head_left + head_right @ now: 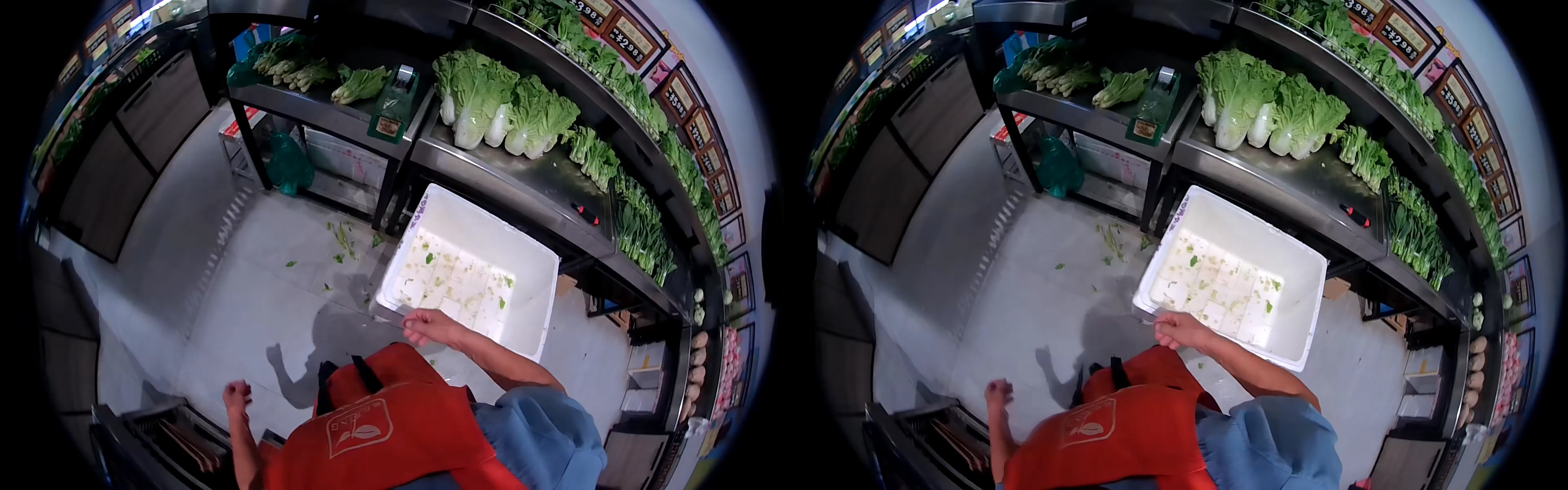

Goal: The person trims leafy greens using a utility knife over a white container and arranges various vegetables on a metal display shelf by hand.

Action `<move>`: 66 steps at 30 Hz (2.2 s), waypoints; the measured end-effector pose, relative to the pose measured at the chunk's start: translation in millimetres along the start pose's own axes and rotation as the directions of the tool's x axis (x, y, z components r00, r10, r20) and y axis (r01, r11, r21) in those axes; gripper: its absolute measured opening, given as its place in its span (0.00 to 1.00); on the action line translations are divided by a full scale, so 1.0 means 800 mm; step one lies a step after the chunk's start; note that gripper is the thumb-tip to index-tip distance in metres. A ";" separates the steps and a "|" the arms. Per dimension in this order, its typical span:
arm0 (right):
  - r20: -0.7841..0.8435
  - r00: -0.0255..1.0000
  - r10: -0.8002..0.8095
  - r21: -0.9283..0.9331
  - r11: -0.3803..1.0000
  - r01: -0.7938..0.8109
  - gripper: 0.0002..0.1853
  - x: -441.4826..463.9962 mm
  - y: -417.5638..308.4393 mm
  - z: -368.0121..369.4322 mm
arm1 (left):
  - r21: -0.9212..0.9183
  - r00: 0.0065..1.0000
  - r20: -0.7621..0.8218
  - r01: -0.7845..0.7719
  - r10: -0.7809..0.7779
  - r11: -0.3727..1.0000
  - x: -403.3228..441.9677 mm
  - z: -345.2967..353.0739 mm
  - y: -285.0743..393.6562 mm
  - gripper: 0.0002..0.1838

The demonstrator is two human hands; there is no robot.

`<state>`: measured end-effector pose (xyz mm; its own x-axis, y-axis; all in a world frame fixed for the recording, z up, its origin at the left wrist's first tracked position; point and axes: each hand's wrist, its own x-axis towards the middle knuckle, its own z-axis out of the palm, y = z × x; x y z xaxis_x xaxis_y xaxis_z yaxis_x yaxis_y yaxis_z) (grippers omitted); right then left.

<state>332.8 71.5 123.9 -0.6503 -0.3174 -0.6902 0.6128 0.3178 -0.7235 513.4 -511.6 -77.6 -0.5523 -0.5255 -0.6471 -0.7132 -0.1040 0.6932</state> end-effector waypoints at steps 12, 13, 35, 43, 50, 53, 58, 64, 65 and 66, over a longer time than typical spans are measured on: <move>-0.263 0.963 -0.065 0.222 0.967 0.126 0.16 0.117 -0.055 -0.021 | 0.134 0.731 0.584 -0.517 0.354 0.845 0.099 0.176 0.343 0.06; -0.310 0.948 -0.071 0.267 0.951 0.158 0.16 0.133 -0.052 -0.025 | 0.167 0.748 0.584 -0.492 0.316 0.855 0.094 0.171 0.349 0.08; -0.809 0.568 -0.151 0.163 0.871 0.463 0.13 0.237 -0.279 -0.090 | -0.095 0.002 0.860 -0.982 0.511 0.164 0.184 0.402 0.830 0.17; -0.972 0.087 -0.218 -0.140 0.838 0.528 0.30 0.269 -0.297 -0.304 | -0.487 -0.546 0.766 -0.837 0.339 -0.248 0.080 0.569 0.913 0.20; -0.962 -0.119 -0.246 -0.265 0.946 0.186 0.51 0.332 -0.276 -0.474 | -0.433 -0.511 0.838 -0.836 0.192 -0.337 -0.009 0.688 0.964 0.22; -0.962 0.011 -0.274 -0.265 0.940 0.214 0.52 0.322 -0.299 -0.494 | -0.432 -0.520 0.840 -0.815 0.156 -0.387 -0.021 0.750 0.967 0.22; -0.941 0.006 -0.338 -0.315 0.885 0.342 0.62 0.346 -0.308 -0.505 | -0.522 -0.582 0.812 -0.761 0.049 -0.384 -0.045 0.833 0.960 0.23; -0.938 -0.109 -0.328 -0.346 0.879 0.328 0.62 0.356 -0.317 -0.502 | -0.576 -0.606 0.795 -0.749 -0.013 -0.327 -0.071 0.897 0.963 0.22; -0.933 -0.137 -0.334 -0.361 0.872 0.330 0.61 0.359 -0.320 -0.500 | -0.592 -0.623 0.782 -0.737 -0.012 -0.325 -0.071 0.904 0.963 0.22; -0.935 -0.148 -0.321 -0.352 0.880 0.317 0.60 0.359 -0.323 -0.496 | -0.597 -0.630 0.776 -0.733 -0.005 -0.327 -0.072 0.911 0.961 0.23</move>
<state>-190.5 252.6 117.8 -0.5204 0.7808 0.3458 0.1751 0.4940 -0.8517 -318.0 53.8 261.3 0.0171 0.9873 0.1579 0.8953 -0.0854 0.4372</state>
